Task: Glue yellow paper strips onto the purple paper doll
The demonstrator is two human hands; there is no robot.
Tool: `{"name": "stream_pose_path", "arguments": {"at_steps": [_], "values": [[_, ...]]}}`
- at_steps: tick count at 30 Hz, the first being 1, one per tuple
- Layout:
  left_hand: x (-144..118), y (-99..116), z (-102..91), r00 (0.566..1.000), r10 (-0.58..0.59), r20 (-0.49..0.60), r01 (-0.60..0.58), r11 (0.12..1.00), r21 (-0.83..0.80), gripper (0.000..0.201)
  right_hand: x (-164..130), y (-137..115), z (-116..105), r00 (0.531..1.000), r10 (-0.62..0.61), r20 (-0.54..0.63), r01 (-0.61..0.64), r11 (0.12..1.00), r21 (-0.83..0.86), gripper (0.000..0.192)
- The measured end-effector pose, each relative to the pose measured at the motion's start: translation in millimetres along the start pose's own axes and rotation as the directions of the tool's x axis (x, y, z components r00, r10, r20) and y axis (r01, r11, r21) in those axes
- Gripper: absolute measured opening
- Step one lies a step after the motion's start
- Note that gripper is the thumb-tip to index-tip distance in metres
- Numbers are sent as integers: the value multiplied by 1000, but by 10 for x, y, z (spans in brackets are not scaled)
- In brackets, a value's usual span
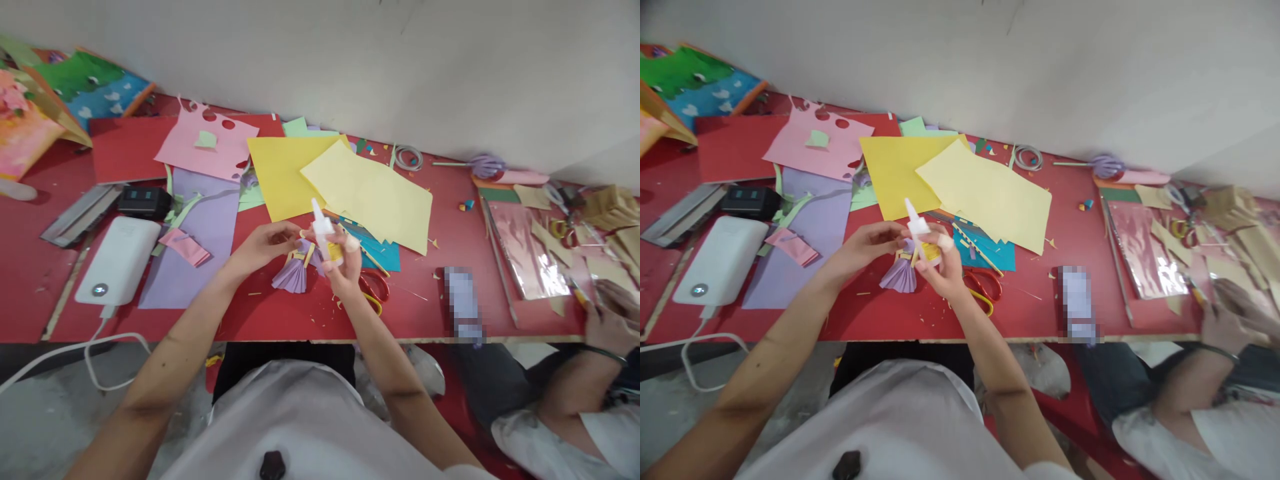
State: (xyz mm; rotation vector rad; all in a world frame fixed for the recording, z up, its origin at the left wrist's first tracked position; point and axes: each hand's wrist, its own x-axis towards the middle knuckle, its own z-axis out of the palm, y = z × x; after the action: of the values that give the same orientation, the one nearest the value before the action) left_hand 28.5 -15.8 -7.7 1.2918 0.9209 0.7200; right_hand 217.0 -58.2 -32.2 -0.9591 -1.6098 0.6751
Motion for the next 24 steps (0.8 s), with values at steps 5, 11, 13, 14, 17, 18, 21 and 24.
{"name": "stream_pose_path", "arguments": {"at_steps": [5, 11, 13, 14, 17, 18, 21, 24], "values": [[-7, 18, -48, 997, -32, 68, 27, 997, 79, 32, 104, 22, -56, 933, 183, -309, -95, 956, 279, 36], [-25, 52, -119, 916, -8, 401, -28, 996, 83, 22, 128, 204, -184, 872, 248, -423, -198, 967, 159, 24], [-31, 40, -143, 897, 13, 443, -42, 998, 55, 22, 101, 226, -162, 906, 228, -357, -225, 973, 49, 16], [-34, 31, -156, 894, 29, 446, -52, 998, 39, 22, 92, 220, -141, 928, 219, -302, -231, 973, -3, 13], [-37, 1, -197, 911, 60, 409, -70, 997, 10, 22, 92, 162, -56, 974, 186, -127, -206, 964, -169, 15], [-37, -5, -210, 916, 62, 397, -72, 997, 12, 22, 98, 142, -28, 982, 175, -75, -187, 956, -226, 18], [-28, -1, -240, 918, 59, 392, -86, 995, 52, 23, 116, 116, 31, 989, 141, 49, -118, 938, -327, 19], [-19, 28, -255, 904, 75, 420, -147, 979, 143, 23, 119, 130, 44, 977, 113, 179, -50, 944, -326, 23]]}}
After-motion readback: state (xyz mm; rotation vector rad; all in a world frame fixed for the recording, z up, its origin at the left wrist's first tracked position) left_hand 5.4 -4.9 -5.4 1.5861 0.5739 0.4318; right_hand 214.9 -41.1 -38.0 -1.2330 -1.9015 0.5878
